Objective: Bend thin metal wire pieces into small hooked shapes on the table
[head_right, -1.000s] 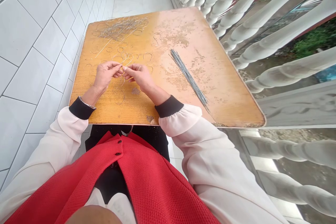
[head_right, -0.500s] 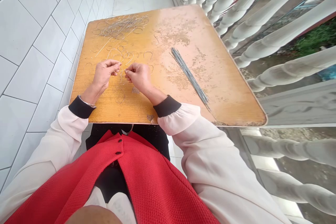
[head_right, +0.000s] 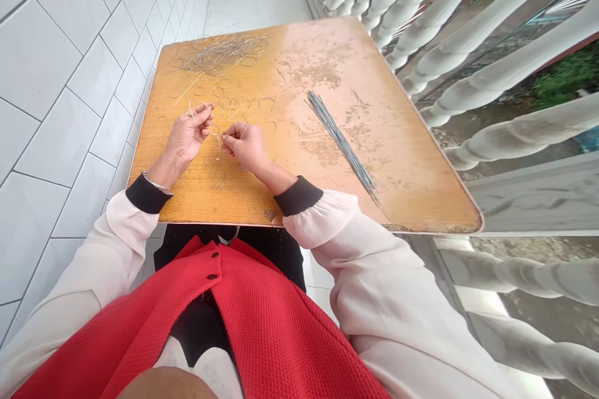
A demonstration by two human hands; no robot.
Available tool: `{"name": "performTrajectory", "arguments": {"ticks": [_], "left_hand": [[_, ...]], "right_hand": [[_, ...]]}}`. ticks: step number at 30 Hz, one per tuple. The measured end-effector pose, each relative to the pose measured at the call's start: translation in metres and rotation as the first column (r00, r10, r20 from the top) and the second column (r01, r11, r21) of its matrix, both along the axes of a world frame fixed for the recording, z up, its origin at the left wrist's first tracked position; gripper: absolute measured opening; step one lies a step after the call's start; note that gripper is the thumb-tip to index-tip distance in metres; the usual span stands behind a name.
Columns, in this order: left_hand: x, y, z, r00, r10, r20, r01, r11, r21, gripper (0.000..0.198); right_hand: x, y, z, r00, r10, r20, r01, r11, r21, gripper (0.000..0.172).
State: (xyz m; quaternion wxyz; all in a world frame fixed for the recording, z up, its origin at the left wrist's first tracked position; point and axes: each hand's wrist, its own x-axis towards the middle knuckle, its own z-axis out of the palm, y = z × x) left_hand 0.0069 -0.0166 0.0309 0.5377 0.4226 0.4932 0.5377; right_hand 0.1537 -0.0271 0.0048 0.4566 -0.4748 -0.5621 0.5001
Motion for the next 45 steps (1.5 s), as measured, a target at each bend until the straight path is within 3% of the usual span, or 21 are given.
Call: {"name": "performTrajectory", "arguments": {"ticks": [9,14,22,26,29,33,36,40,43,45], "left_hand": [[-0.006,-0.001,-0.001,0.997,-0.072,-0.043,0.071,0.997,-0.004,0.012],[-0.004,-0.004,-0.001,0.993,-0.121,-0.014,0.121,0.992,-0.022,0.015],[-0.009,0.001,-0.002,0.976,-0.2,-0.082,0.203,0.979,0.02,0.021],[-0.012,0.003,-0.003,0.975,-0.22,-0.037,0.221,0.975,0.038,0.02],[-0.011,0.002,-0.003,0.974,-0.226,0.014,0.225,0.974,0.035,0.02],[-0.009,0.002,-0.003,0.981,-0.187,0.059,0.186,0.982,0.035,0.015],[-0.007,0.001,-0.004,0.984,-0.156,0.089,0.156,0.988,0.01,0.012],[-0.003,0.001,-0.006,0.989,-0.11,0.101,0.113,0.993,-0.025,0.01],[-0.001,0.001,-0.005,0.992,-0.094,0.088,0.096,0.995,-0.026,0.013],[-0.001,0.001,-0.003,0.992,-0.092,0.085,0.094,0.995,-0.016,0.013]], "right_hand": [[0.008,0.009,-0.007,0.975,-0.139,0.171,0.108,0.977,0.182,0.018],[0.011,0.011,-0.005,0.963,-0.196,0.183,0.157,0.966,0.206,0.019],[0.016,0.009,-0.001,0.956,-0.19,0.223,0.12,0.948,0.293,0.016],[0.019,0.012,-0.005,0.935,-0.184,0.303,0.093,0.952,0.291,0.018],[0.02,0.017,-0.013,0.902,-0.188,0.39,0.023,0.921,0.389,0.009],[0.02,0.019,-0.02,0.862,-0.191,0.469,-0.156,0.781,0.605,0.017],[0.019,0.019,-0.019,0.811,-0.229,0.538,-0.247,0.699,0.671,0.02],[0.017,0.019,-0.019,0.696,-0.303,0.651,-0.302,0.699,0.649,0.034],[0.015,0.02,-0.021,0.584,-0.37,0.722,-0.302,0.727,0.617,0.039],[0.013,0.019,-0.022,0.558,-0.39,0.732,-0.27,0.749,0.605,0.041]]}}
